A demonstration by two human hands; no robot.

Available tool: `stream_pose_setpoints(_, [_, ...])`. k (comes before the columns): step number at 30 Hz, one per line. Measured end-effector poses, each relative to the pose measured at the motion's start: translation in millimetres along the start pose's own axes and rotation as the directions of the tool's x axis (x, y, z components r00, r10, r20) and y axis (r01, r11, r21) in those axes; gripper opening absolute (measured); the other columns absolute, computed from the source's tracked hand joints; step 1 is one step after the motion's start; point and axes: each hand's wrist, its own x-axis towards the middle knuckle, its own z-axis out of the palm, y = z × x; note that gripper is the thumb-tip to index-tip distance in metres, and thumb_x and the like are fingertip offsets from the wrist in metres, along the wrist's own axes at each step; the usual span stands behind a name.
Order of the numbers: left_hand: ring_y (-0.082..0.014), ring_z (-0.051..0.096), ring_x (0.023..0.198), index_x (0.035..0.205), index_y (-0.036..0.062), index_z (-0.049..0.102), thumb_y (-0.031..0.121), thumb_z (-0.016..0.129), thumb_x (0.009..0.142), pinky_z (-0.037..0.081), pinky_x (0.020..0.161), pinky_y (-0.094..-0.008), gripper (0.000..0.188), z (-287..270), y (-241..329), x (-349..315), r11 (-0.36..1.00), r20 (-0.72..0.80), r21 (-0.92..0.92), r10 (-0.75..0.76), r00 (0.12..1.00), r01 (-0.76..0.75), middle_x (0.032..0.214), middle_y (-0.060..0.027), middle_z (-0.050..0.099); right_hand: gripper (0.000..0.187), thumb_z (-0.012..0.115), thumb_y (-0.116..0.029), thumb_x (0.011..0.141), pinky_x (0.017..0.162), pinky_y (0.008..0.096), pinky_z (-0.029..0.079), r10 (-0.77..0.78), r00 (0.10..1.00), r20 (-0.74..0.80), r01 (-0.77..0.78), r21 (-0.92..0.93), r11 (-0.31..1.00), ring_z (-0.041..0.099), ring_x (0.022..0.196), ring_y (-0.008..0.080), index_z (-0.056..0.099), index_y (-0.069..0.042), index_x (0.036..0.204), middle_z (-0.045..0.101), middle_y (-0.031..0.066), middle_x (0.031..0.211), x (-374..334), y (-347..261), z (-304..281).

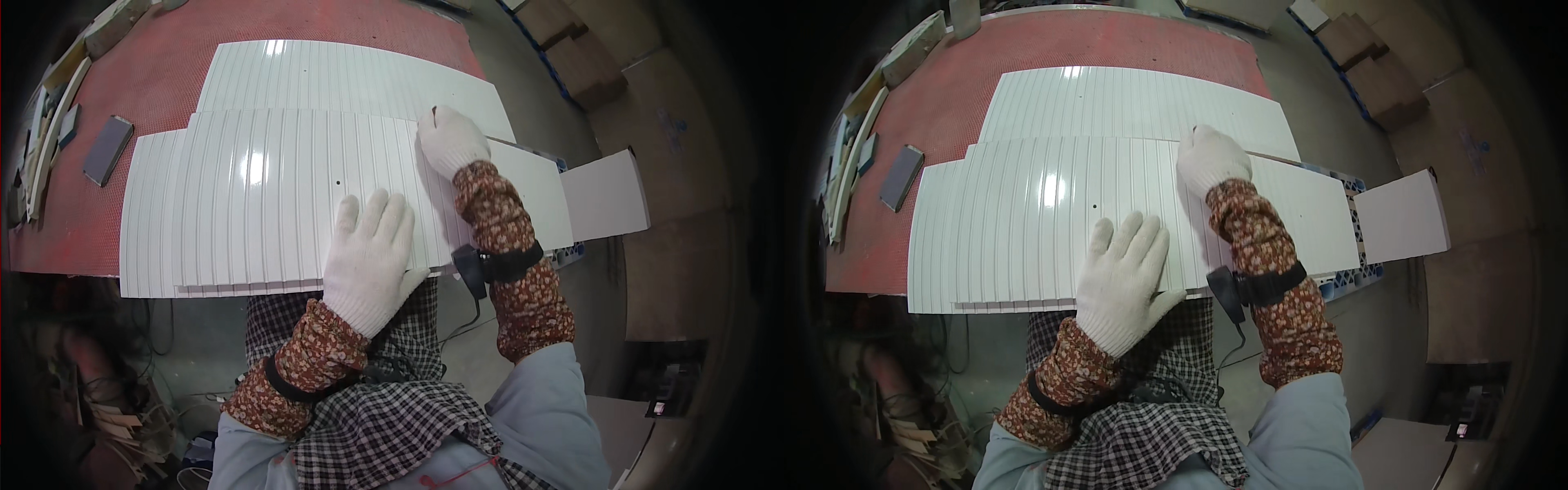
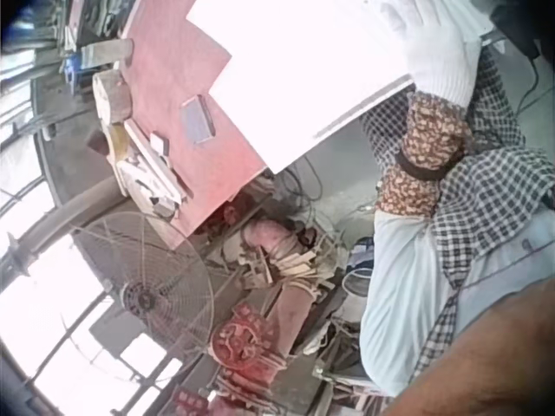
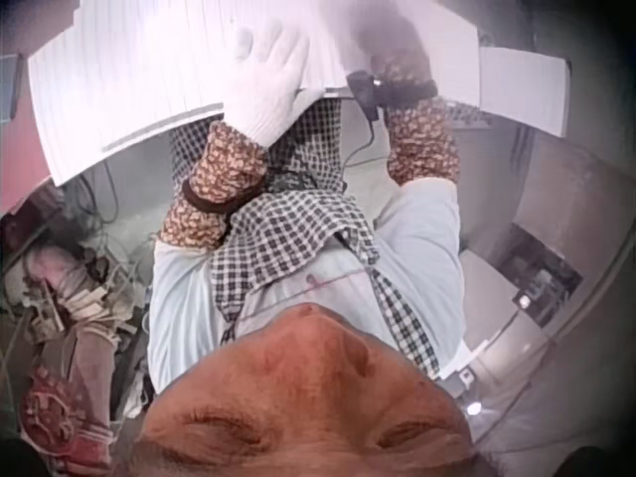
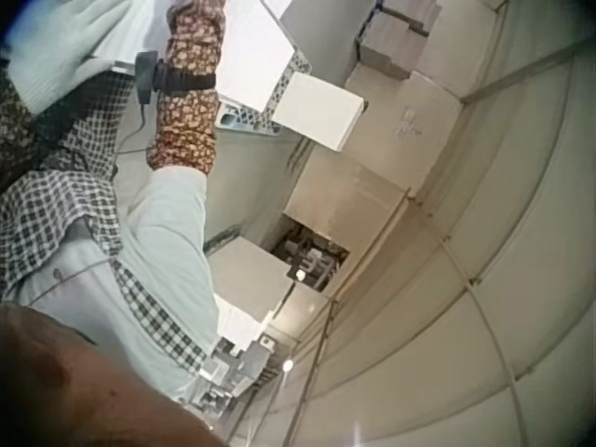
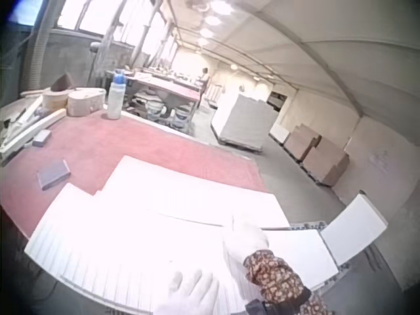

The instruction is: The person sands the edges of a white panel with a sanding block, then moves it aside to reach a smaller white board. They place a small wooden block onto the board and mark around it with a pen.

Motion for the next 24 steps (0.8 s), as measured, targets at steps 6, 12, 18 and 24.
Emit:
stream_pose_setpoints(6, [-0.0344, 0.046, 0.145, 0.142, -0.0047, 0.057, 0.044, 0.083, 0.081, 0.032, 0.123, -0.0585, 0.083, 2, -4, -2, 1.000, 0.012, 0.030, -0.007, 1.000, 0.007, 0.148, -0.0178, 0.055, 0.048, 0.040, -0.039, 0.108, 0.092, 0.0542, 0.055, 0.073, 0.984, 0.160, -0.070, -0.024, 0.997, 0.072, 0.099, 0.0425, 0.068, 0.000, 0.115, 0.074, 0.0255, 0.102, -111, 8, -12])
stream_pose_setpoints(12, [-0.0343, 0.045, 0.146, 0.142, -0.0048, 0.056, 0.047, 0.082, 0.083, 0.031, 0.124, -0.0583, 0.083, 5, -3, -2, 0.998, 0.013, 0.064, -0.015, 1.000, 0.015, 0.148, -0.0182, 0.056, 0.039, 0.051, -0.037, 0.107, 0.070, 0.0579, 0.055, 0.051, 0.990, 0.134, -0.066, 0.109, 0.992, 0.071, 0.074, 0.0457, 0.064, -0.001, 0.101, 0.069, 0.0240, 0.075, -216, 31, -11])
stream_pose_setpoints(18, [-0.0351, 0.047, 0.143, 0.141, -0.0060, 0.057, 0.047, 0.081, 0.083, 0.031, 0.123, -0.0579, 0.082, -1, -2, -2, 0.999, 0.025, 0.050, -0.002, 1.000, 0.001, 0.145, -0.0185, 0.057, 0.034, 0.057, -0.034, 0.107, 0.066, 0.0527, 0.056, 0.044, 0.999, -0.011, -0.039, 0.292, 0.956, 0.071, 0.068, 0.0426, 0.062, -0.001, 0.097, 0.068, 0.0201, 0.070, -228, 26, -8])
stream_pose_setpoints(24, [-0.0345, 0.048, 0.143, 0.140, -0.0062, 0.058, 0.044, 0.083, 0.082, 0.032, 0.124, -0.0564, 0.081, 0, -6, -6, 0.999, 0.011, 0.041, -0.022, 1.000, 0.022, 0.144, -0.0185, 0.057, 0.032, 0.059, -0.031, 0.107, 0.065, 0.0498, 0.056, 0.006, 1.000, -0.004, -0.005, 0.202, 0.979, 0.071, 0.071, 0.0401, 0.064, -0.001, 0.099, 0.069, 0.0202, 0.075, -219, 15, -4])
